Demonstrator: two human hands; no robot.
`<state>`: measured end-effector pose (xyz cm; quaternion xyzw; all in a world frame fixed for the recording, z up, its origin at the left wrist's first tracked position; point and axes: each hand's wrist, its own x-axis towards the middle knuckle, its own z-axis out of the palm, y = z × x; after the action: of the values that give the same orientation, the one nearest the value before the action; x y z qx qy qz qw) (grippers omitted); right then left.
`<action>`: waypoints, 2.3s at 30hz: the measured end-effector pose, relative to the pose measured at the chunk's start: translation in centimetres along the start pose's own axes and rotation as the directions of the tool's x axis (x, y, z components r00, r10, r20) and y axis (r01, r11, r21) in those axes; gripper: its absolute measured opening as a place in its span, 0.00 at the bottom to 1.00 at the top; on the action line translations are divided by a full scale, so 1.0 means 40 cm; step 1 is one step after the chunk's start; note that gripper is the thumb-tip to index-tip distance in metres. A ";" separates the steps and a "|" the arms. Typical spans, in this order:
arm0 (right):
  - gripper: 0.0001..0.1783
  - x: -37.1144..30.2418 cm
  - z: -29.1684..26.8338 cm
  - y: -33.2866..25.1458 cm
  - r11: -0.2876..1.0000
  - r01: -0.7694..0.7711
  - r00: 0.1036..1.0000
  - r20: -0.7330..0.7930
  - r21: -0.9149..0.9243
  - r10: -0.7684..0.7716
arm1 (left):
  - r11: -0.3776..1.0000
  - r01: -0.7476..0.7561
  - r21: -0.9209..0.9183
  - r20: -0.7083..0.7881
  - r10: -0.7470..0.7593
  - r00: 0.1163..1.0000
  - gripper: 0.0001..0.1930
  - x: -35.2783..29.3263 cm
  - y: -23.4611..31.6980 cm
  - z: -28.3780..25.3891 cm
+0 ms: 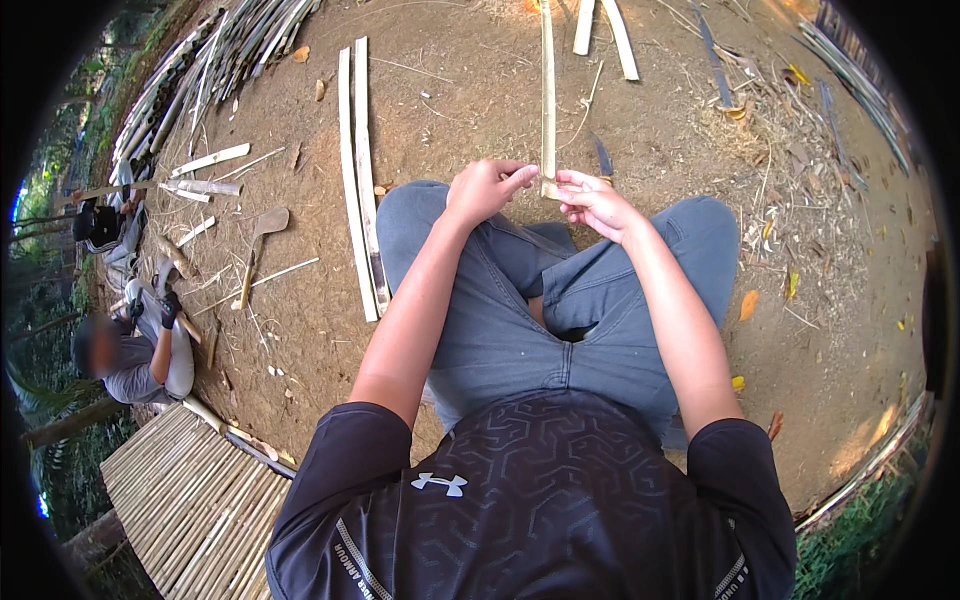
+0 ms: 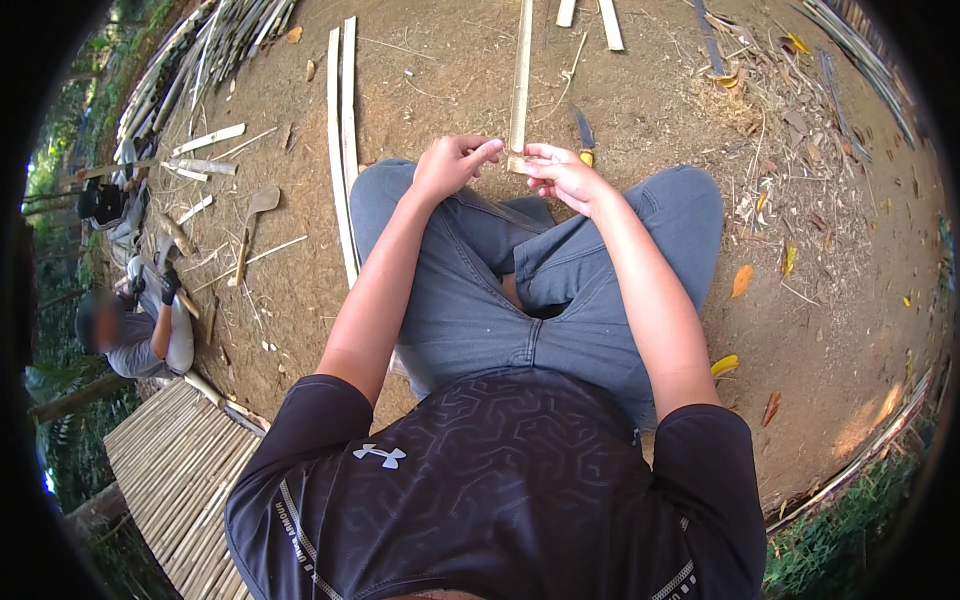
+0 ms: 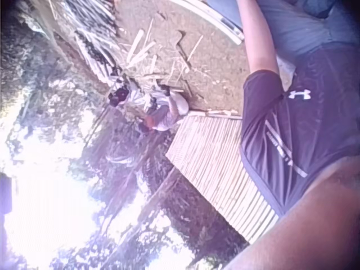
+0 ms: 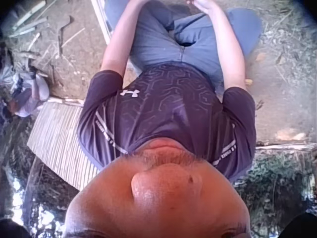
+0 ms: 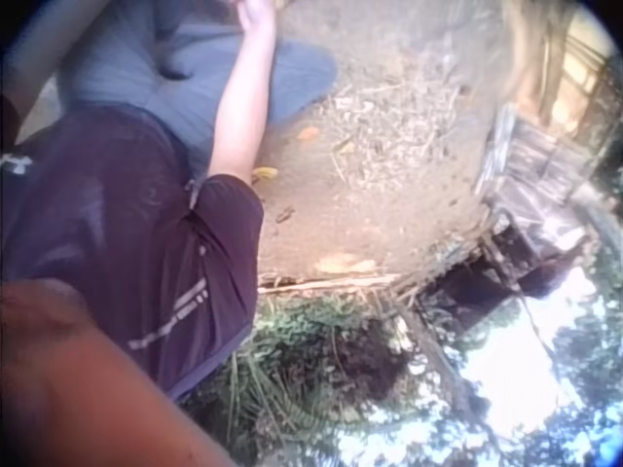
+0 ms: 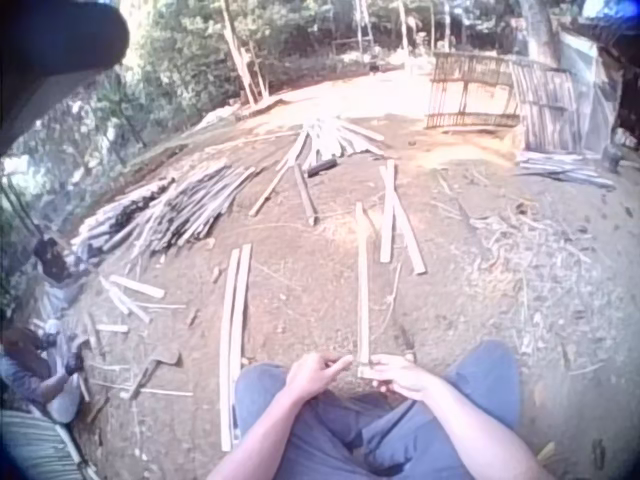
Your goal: The person shaves a long bamboo strip with a knife, smoothing the surface and edges while sitting on the ground.
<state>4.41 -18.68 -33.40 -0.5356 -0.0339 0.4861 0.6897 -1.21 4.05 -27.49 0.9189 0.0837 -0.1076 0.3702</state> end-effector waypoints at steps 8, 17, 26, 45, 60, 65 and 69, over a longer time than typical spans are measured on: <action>0.30 0.001 0.022 -0.005 1.000 -0.004 1.000 0.004 0.002 0.004 | 0.986 0.043 -0.163 0.020 -0.040 0.999 0.21 0.004 -0.006 0.001; 0.38 0.010 0.023 0.000 0.999 -0.015 1.000 0.024 -0.030 0.016 | 0.992 0.047 -0.118 -0.006 -0.048 0.999 0.18 0.011 -0.007 0.010; 0.37 0.012 0.034 -0.002 0.999 -0.019 1.000 0.013 -0.027 0.020 | 0.985 0.047 -0.163 -0.042 -0.054 0.998 0.18 0.023 -0.024 0.017; 0.28 0.025 0.016 -0.003 0.973 0.134 0.983 -0.153 0.190 -0.105 | 0.846 -0.135 -0.515 0.000 0.158 0.988 0.10 0.020 -0.043 0.031; 0.34 0.035 0.026 0.014 0.991 0.069 0.994 -0.080 -0.116 -0.078 | 0.967 -0.023 -0.253 -0.202 -0.030 0.979 0.22 0.037 -0.021 0.022; 0.35 0.034 0.037 0.014 0.978 0.060 0.997 -0.044 -0.202 -0.070 | 0.986 -0.020 -0.164 -0.097 0.004 0.995 0.18 0.017 0.006 0.021; 0.34 0.041 0.038 0.024 0.978 0.058 0.998 -0.027 -0.202 -0.065 | 0.991 -0.083 -0.108 -0.126 0.069 0.990 0.17 0.022 -0.006 0.028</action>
<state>3.79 -16.47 -34.27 -0.6092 -0.0876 0.4497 0.6472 -0.55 3.49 -28.66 0.9039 0.0772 -0.0323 0.4195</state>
